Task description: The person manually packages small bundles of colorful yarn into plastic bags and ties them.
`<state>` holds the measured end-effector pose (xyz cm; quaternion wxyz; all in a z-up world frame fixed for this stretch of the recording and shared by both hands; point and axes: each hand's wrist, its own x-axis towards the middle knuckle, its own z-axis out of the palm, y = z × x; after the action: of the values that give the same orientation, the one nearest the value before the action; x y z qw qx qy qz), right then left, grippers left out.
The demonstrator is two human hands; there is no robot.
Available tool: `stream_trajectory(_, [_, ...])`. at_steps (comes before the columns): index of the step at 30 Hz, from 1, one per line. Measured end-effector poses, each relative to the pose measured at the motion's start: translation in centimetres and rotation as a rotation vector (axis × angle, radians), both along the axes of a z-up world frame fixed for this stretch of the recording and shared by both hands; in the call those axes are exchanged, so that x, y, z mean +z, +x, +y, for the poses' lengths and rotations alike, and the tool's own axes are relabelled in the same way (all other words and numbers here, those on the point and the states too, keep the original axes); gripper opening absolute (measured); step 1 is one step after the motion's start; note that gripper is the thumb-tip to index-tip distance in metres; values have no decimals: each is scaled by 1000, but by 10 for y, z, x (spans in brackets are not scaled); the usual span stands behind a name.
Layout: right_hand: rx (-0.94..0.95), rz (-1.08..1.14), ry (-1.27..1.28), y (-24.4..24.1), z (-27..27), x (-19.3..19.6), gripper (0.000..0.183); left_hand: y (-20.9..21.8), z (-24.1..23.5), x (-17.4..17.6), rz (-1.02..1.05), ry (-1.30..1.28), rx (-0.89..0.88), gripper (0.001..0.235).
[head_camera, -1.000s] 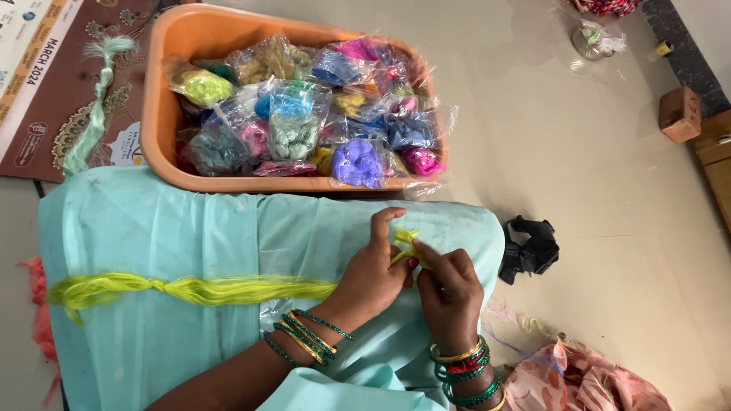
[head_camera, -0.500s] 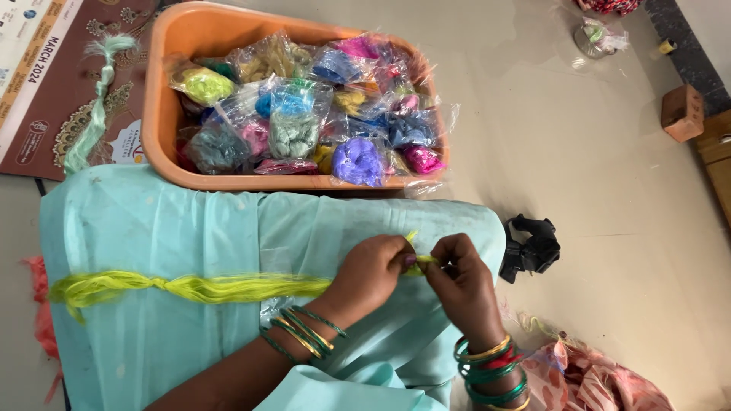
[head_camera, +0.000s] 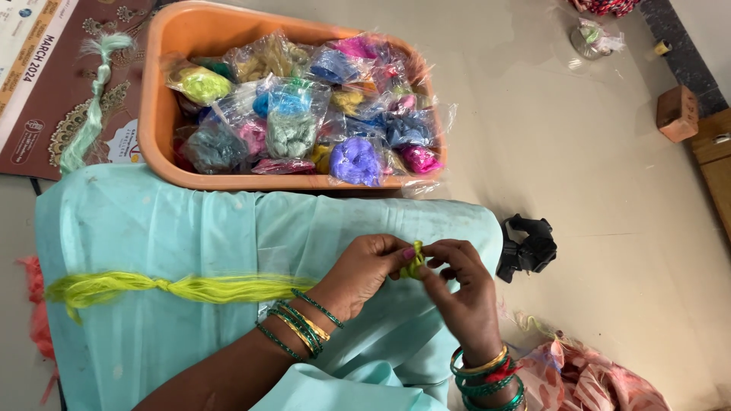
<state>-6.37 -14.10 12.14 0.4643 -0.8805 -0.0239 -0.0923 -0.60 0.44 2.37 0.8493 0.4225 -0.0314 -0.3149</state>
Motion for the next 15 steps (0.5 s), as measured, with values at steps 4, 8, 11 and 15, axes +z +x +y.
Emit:
stream_trajectory(4, [-86, -86, -236, -2, 22, 8, 28, 0, 0, 4, 13, -22, 48, 17])
stream_trajectory(8, [-162, -101, -271, -4, 30, 7, 25, 0, 2, 7, 20, -35, 80, 16])
stream_trajectory(11, [-193, -113, -303, -5, 27, 2, 18, 0, 0, 7, 29, -52, 106, 15])
stream_trajectory(15, [-152, -60, -187, 1, 5, -10, 8, -1, 6, 20, -57, 47, 126, 15])
